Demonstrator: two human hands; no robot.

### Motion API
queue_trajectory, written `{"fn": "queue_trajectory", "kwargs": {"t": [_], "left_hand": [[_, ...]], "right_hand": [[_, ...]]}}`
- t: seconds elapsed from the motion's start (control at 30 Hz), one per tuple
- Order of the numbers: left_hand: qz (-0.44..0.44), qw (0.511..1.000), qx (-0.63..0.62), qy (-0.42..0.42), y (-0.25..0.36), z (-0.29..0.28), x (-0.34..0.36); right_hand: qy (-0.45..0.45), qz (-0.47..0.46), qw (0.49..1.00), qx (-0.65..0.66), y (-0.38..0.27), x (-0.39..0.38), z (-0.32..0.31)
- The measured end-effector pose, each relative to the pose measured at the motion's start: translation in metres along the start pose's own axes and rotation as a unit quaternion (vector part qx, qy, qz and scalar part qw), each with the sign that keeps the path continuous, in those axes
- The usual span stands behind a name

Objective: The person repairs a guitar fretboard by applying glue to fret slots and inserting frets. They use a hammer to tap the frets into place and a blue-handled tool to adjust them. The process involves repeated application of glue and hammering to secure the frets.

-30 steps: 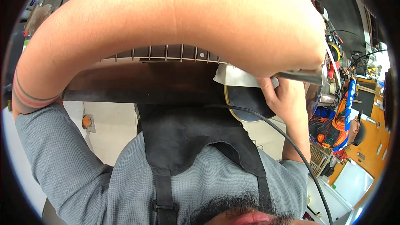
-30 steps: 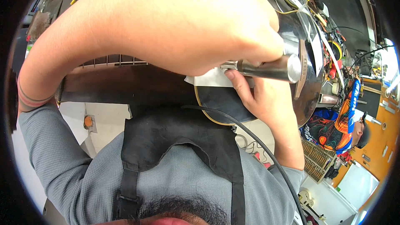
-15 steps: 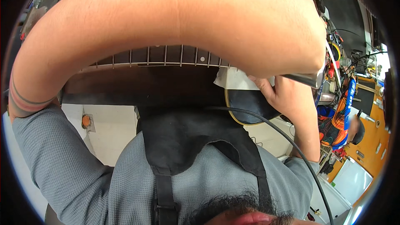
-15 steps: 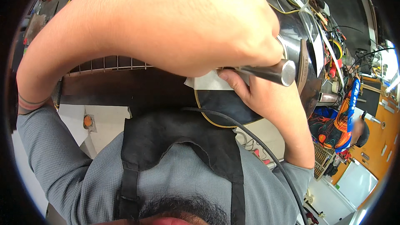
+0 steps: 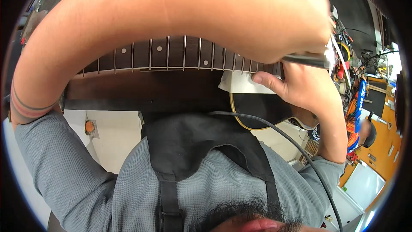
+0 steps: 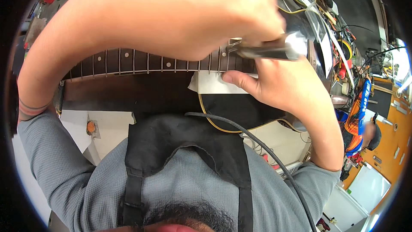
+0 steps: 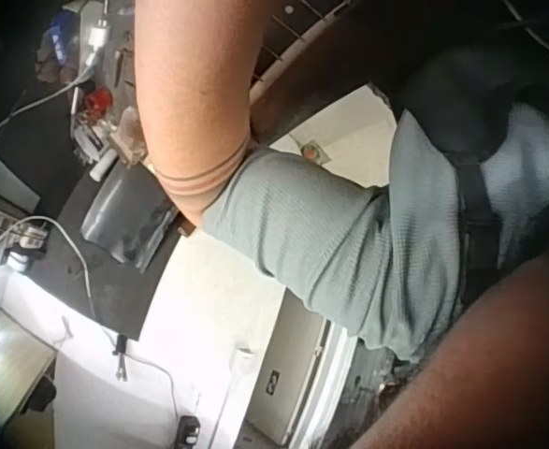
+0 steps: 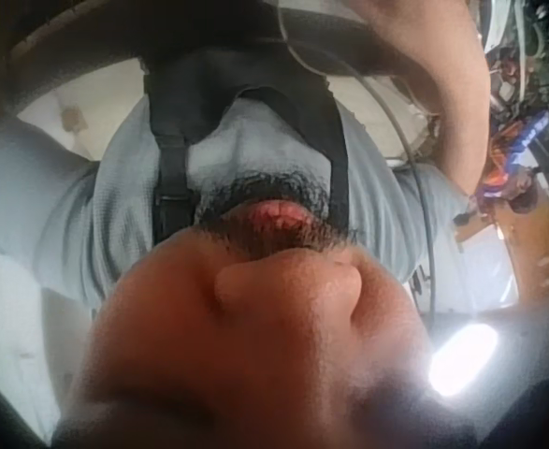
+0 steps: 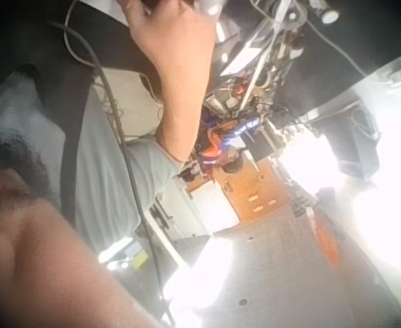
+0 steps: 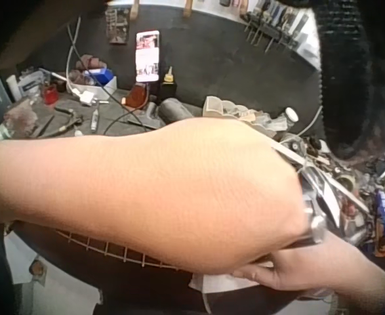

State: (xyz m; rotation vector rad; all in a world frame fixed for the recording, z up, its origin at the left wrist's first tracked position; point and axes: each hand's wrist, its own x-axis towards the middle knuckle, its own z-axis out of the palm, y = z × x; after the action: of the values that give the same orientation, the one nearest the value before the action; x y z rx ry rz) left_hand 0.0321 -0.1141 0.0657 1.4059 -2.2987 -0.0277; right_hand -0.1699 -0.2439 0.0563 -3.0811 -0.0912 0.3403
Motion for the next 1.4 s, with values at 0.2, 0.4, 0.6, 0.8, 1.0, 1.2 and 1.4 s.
{"fn": "queue_trajectory", "kwargs": {"t": [0.2,0.4,0.6,0.8,1.0,1.2,1.4], "left_hand": [[0.002,1.000,-0.001,0.011,-0.005,0.002,0.003],[-0.006,1.000,0.008,0.023,-0.004,0.000,-0.002],[-0.010,0.999,0.027,0.032,-0.001,-0.002,-0.011],[-0.015,0.997,0.056,0.043,0.008,-0.012,-0.022],[-0.063,0.994,0.084,-0.011,0.029,-0.032,-0.024],[-0.079,0.980,0.035,0.180,0.053,-0.003,-0.057],[-0.191,0.948,0.073,0.244,0.146,0.027,-0.164]], "right_hand": [[0.017,-0.039,0.999,-0.005,0.004,0.010,-0.006],[-0.016,-0.012,1.000,-0.015,0.004,0.020,-0.014],[0.000,-0.045,0.999,-0.005,0.010,0.020,-0.011],[-0.027,-0.025,0.999,0.009,0.012,0.021,-0.012],[-0.099,0.044,0.994,0.018,-0.001,0.023,-0.026],[-0.074,0.027,0.984,0.162,0.033,0.012,-0.017],[0.049,-0.008,0.925,0.376,0.065,0.015,0.014]]}}
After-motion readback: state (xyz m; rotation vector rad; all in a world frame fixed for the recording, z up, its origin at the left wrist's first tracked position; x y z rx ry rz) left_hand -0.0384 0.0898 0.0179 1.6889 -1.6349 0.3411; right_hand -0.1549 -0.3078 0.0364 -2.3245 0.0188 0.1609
